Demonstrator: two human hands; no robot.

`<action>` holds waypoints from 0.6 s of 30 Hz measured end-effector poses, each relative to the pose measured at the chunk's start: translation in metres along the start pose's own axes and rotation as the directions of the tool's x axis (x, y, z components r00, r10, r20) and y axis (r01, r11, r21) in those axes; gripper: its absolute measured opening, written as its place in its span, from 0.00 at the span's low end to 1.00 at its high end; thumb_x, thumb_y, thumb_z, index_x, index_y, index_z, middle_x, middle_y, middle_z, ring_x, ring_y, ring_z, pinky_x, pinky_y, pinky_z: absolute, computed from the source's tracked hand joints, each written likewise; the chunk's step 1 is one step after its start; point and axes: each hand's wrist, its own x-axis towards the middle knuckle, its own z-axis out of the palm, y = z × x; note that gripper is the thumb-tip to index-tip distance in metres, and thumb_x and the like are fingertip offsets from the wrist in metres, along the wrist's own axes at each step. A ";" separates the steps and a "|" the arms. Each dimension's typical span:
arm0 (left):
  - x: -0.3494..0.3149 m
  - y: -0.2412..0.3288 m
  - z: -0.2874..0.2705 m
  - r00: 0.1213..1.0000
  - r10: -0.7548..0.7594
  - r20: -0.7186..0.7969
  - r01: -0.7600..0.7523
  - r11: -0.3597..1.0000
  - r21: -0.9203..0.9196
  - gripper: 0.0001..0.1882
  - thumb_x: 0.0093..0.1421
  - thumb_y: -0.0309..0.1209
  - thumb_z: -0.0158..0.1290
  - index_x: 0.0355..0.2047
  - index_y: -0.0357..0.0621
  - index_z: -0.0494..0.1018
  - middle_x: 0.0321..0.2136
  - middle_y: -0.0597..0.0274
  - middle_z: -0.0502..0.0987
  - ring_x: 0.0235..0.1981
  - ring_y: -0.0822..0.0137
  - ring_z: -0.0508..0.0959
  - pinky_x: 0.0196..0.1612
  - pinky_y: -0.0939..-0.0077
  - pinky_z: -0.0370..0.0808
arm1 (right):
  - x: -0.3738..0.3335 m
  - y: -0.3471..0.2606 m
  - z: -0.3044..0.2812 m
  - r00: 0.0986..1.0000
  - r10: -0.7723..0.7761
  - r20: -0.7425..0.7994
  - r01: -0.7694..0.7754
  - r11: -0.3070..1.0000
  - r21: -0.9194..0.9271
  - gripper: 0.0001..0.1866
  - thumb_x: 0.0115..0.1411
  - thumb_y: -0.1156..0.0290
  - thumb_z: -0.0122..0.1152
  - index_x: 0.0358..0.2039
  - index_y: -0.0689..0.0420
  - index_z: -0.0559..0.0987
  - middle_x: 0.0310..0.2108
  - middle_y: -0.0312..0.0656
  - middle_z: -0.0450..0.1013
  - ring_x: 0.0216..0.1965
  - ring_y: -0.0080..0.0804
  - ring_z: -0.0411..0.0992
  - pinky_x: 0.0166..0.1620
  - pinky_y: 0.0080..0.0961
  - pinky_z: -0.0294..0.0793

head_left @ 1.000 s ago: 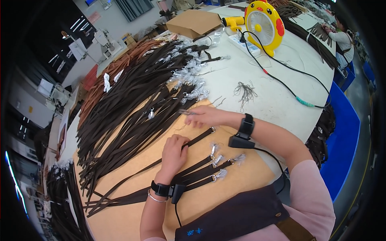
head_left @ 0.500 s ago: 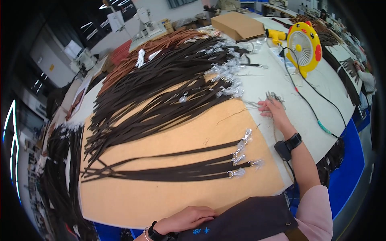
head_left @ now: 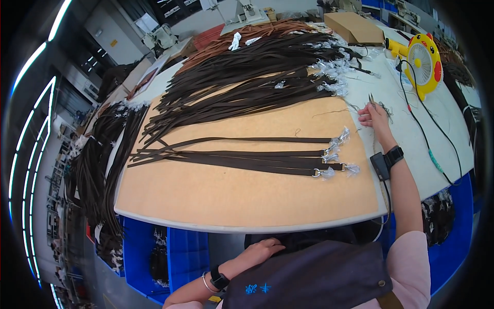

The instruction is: Attaching metal clips to brown leather straps and trimming excess thread.

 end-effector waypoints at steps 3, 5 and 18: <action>0.012 0.018 -0.005 0.996 0.086 -0.026 -0.085 0.995 0.057 0.19 0.61 0.36 0.50 0.48 0.37 0.72 0.46 0.47 0.74 0.48 0.48 0.77 0.47 0.59 0.77 | 0.003 -0.001 -0.002 1.000 -0.010 0.010 0.010 1.000 0.003 0.14 0.72 0.58 0.45 0.37 0.55 0.72 0.34 0.42 0.77 0.29 0.25 0.76 0.30 0.21 0.77; 0.019 0.018 -0.001 0.993 0.116 0.020 -0.117 0.990 0.077 0.17 0.60 0.39 0.49 0.41 0.36 0.70 0.39 0.47 0.73 0.41 0.47 0.77 0.40 0.56 0.75 | -0.001 -0.002 0.000 1.000 -0.019 -0.001 0.019 1.000 0.000 0.14 0.72 0.59 0.45 0.37 0.55 0.72 0.33 0.41 0.77 0.27 0.25 0.76 0.29 0.21 0.77; 0.001 0.017 -0.003 0.965 0.236 -0.113 -0.244 0.968 -0.058 0.15 0.58 0.35 0.52 0.39 0.35 0.74 0.35 0.49 0.76 0.38 0.48 0.78 0.38 0.58 0.76 | 0.003 0.005 -0.001 0.999 -0.040 -0.010 0.040 0.999 -0.032 0.15 0.72 0.57 0.45 0.36 0.56 0.71 0.29 0.40 0.76 0.23 0.23 0.74 0.26 0.19 0.74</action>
